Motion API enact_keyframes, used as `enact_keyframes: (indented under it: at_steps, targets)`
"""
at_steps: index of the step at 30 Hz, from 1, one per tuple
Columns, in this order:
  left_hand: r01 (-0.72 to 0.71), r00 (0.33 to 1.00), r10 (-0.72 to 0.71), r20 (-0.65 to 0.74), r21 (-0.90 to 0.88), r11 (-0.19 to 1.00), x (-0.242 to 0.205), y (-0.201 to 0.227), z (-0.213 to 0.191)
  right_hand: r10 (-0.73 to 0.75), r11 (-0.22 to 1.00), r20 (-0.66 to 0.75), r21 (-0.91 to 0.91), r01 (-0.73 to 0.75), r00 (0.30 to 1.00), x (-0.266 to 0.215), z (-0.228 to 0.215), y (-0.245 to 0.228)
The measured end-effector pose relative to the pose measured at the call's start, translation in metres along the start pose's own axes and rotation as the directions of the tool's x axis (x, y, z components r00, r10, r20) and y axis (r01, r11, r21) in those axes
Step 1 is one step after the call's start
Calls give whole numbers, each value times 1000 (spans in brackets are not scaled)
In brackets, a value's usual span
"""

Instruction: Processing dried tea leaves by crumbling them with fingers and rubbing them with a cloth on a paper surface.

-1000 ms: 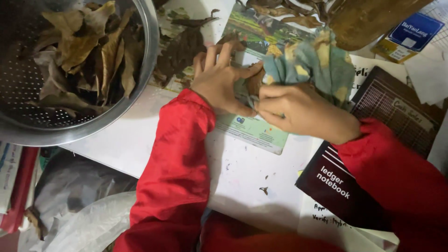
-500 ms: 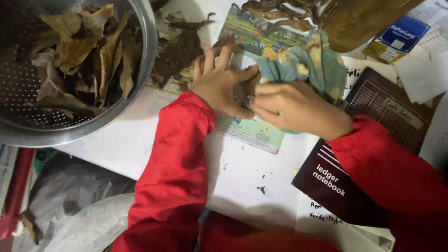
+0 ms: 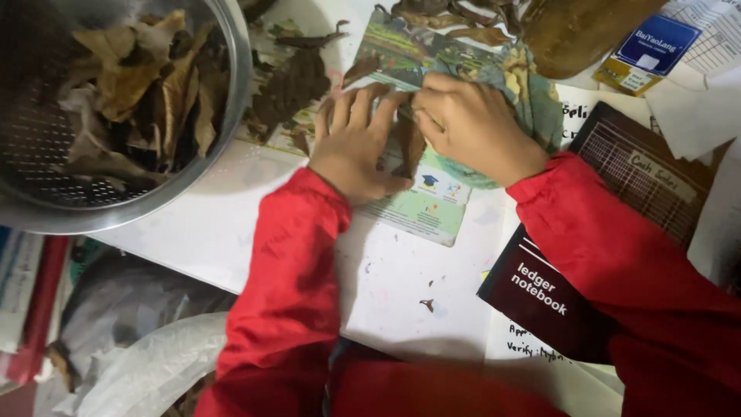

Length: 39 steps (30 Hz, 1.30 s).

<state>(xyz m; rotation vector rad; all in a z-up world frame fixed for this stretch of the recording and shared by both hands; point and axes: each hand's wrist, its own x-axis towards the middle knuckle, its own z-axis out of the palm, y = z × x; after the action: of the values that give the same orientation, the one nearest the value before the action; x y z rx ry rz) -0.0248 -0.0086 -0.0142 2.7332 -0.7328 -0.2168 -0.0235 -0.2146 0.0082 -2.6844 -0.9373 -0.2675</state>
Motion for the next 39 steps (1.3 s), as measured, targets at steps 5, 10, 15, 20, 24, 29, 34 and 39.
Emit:
enact_keyframes:
  at_steps: [5,10,15,20,24,29,34,39]
  targets:
    - [-53,955,91,-283,139,989,-24,20,2,22,998,-58,52,-19,998,1,7,5]
    - [-37,900,139,-413,247,968,-26,33,29,205,972,-20,121,-201,979,2,27,20]
    - [40,842,135,-522,310,950,-27,52,17,145,977,-147,178,-118,978,0,19,16]
    - [113,797,72,-600,265,958,-11,42,39,111,977,-218,201,-66,970,-3,21,21]
    - [31,852,-111,-512,-161,986,-12,33,39,123,959,-220,276,-59,968,-3,18,24]
    - [-111,858,-288,-426,-700,706,-25,24,25,128,957,-277,287,-45,952,-4,28,33]
    - [15,851,-401,-338,-749,663,-17,-1,40,102,952,-283,307,-11,953,-4,26,31]
    - [108,801,-298,-519,-365,925,-16,12,34,-53,963,-309,237,131,950,-8,15,13]
